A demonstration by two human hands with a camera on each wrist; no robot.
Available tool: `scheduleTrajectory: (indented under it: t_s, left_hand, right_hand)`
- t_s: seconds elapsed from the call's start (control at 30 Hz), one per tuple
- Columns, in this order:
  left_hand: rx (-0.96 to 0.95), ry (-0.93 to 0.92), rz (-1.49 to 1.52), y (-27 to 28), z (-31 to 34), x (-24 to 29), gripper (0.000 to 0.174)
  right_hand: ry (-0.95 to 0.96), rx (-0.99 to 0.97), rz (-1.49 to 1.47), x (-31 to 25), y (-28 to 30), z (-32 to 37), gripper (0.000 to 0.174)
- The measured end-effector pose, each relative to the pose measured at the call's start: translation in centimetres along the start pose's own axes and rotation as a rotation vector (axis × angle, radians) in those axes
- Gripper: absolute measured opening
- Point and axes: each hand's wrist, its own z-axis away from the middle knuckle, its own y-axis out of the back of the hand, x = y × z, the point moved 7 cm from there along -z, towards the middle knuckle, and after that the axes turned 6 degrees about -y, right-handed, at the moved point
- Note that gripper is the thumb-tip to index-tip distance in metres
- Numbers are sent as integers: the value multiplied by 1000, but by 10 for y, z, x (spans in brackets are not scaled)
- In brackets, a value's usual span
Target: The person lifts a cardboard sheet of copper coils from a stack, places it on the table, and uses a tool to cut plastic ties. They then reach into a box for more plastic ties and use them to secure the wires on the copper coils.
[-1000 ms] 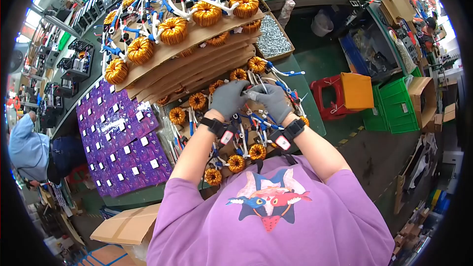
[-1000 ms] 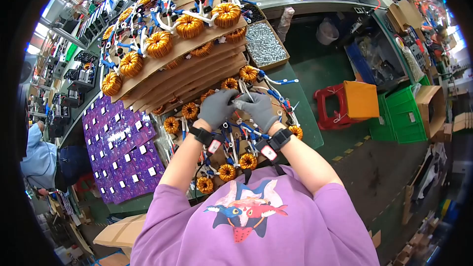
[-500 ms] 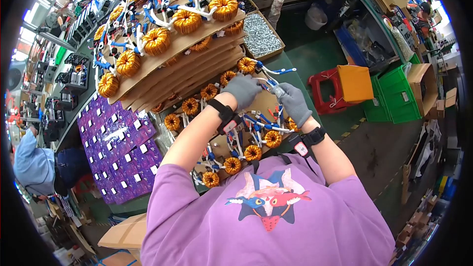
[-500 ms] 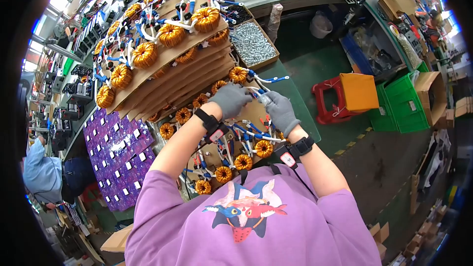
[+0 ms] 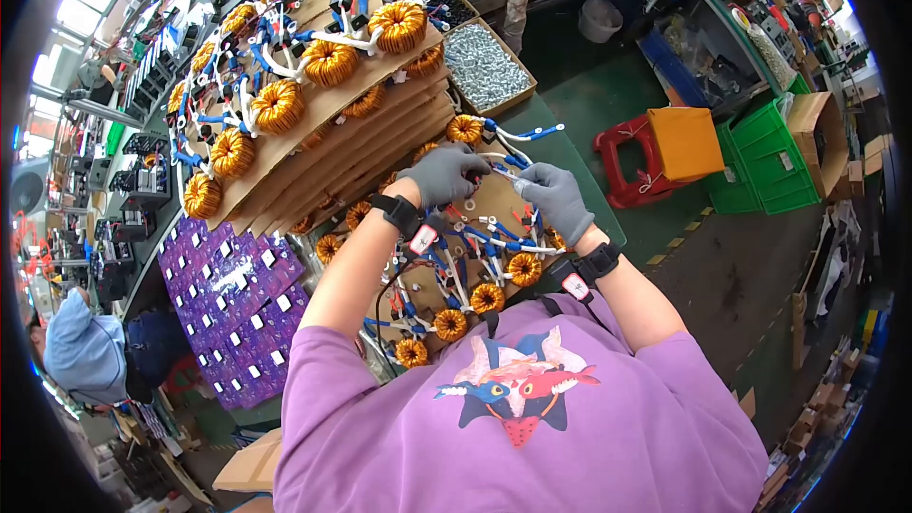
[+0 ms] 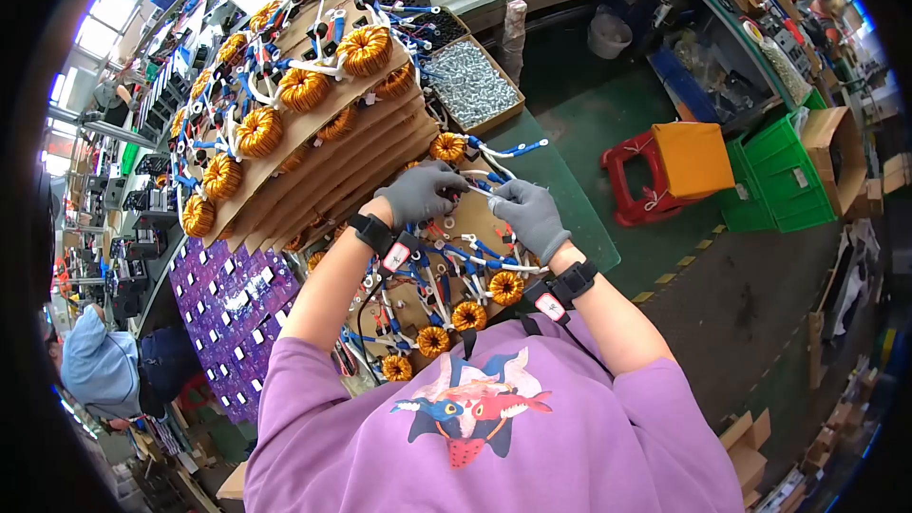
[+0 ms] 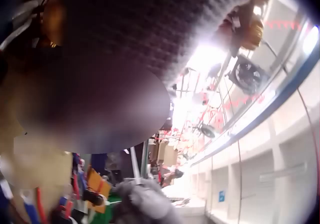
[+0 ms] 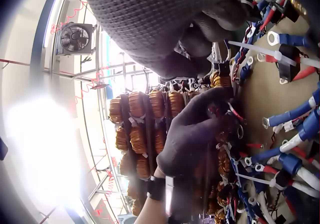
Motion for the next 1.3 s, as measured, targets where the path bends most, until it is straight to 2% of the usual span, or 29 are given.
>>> scheduleTrajectory:
  t_s: [0.03, 0.07, 0.13, 0.17, 0.23, 0.27, 0.33, 0.43, 0.67, 0.87, 1.1, 1.17, 1.23, 1.3]
  left_hand:
    - [81, -24, -130, 4, 2, 3, 40]
    - [79, -25, -128, 2, 3, 4, 40]
    - [100, 158, 62, 4, 6, -1, 38]
    - [99, 158, 64, 5, 5, -1, 38]
    - [197, 350, 548, 1, 9, -16, 42]
    - [198, 351, 549, -1, 9, -18, 42]
    - [265, 269, 434, 1, 6, -17, 44]
    - [314, 242, 410, 3, 7, -16, 44]
    - [297, 282, 437, 2, 4, -14, 44]
    - [419, 278, 407, 1, 1, -17, 40]
    - [451, 310, 265, 5, 1, -10, 41]
    - [481, 305, 250, 4, 0, -9, 40]
    - [467, 385, 47, 10, 3, -4, 38]
    - [466, 376, 19, 11, 3, -5, 38]
  right_hand:
    - [-4, -4, 66, -1, -2, -1, 20]
    - [-9, -9, 132, -1, -3, -2, 20]
    - [7, 8, 129, 3, -5, -5, 21]
    - [23, 25, 128, 4, -5, -5, 22]
    - [3, 30, 131, 4, -6, -6, 23]
    - [-15, 37, 133, 3, -7, -7, 23]
    - [-32, 38, 144, 1, -11, -10, 23]
    - [-51, 61, 185, -1, -14, -19, 24]
    - [-87, 81, 343, -10, -21, -35, 27]
    - [-112, 117, 394, -15, -22, -41, 28]
    - [-153, 141, 398, -10, -22, -43, 29]
    - [-83, 163, 337, -15, -23, -43, 30]
    - [-85, 160, 340, -16, -21, -42, 31]
    - [-86, 156, 344, -16, -21, -42, 31]
